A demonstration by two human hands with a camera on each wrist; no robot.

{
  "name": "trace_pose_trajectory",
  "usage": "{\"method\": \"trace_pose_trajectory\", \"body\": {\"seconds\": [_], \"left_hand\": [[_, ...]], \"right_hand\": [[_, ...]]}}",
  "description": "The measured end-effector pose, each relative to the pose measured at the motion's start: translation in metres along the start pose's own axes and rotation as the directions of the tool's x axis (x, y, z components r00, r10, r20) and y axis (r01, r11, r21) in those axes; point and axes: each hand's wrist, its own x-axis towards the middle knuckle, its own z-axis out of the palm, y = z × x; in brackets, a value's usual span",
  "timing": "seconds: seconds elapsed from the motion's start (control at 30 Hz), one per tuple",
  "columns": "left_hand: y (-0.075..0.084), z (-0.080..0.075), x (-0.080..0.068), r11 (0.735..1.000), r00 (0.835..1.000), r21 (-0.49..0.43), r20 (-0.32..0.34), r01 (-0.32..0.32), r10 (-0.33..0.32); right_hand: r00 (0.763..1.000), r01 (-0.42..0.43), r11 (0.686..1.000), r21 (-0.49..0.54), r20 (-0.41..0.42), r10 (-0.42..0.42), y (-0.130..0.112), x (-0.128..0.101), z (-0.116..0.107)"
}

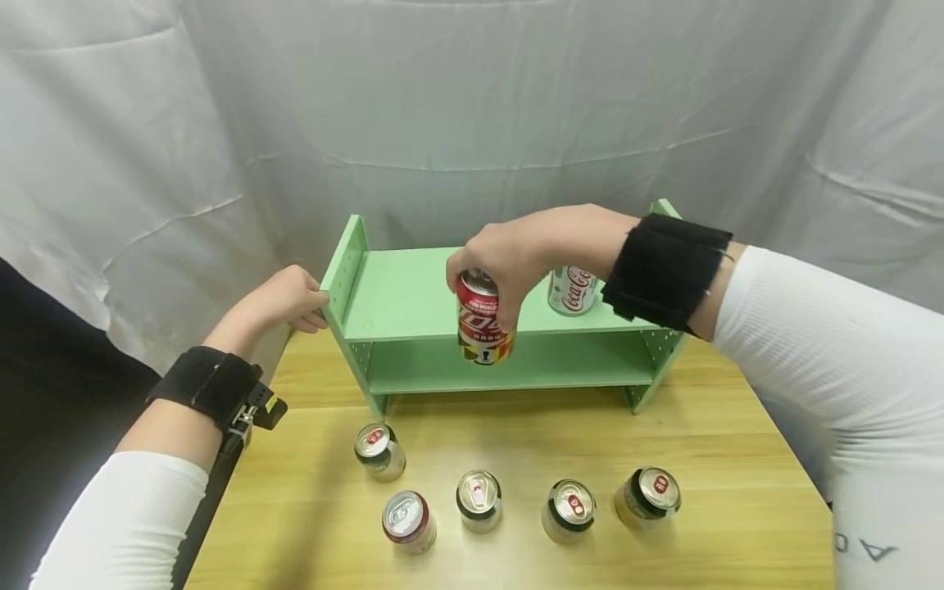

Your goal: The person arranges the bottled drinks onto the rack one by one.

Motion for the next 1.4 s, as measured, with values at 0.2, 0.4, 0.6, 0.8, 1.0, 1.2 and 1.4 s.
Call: {"method": "trace_pose_trajectory", "body": {"seconds": [0.2,0.4,0.6,0.8,1.0,1.2,1.4], "left_hand": [[-0.002,-0.001,0.003,1.0,1.0,0.013,-0.014,-0.017,0.017],[-0.001,-0.001,0.003,1.0,1.0,0.011,-0.015,-0.024,0.024],[0.001,-0.002,0.002,0.999,0.999,0.017,-0.026,-0.037,0.037],[-0.001,-0.004,-0.001,0.999,0.999,0.045,-0.02,-0.026,0.027],[0.001,-0.002,-0.002,0.999,0.999,0.026,-0.016,-0.033,0.033],[0.005,-0.002,-0.003,0.999,0.999,0.031,-0.033,-0.032,0.033],[0.004,-0.001,-0.007,1.0,1.0,0.024,-0.021,-0.017,0.017]], "right_hand": [[0.998,-0.058,0.998,-0.015,-0.004,0.058,0.019,0.016,-0.005],[0.987,-0.163,0.987,-0.004,0.013,0.163,0.036,0.027,-0.005],[0.965,-0.262,0.965,-0.002,0.006,0.262,0.05,0.033,-0.006],[0.962,-0.272,0.962,0.034,0.0,0.272,0.059,0.04,-0.006],[0.952,-0.305,0.948,0.088,0.025,0.304,0.066,0.045,-0.006],[0.944,-0.329,0.938,0.111,0.015,0.329,0.072,0.047,-0.006],[0.947,-0.322,0.942,0.092,0.024,0.322,0.075,0.051,-0.003]]}}
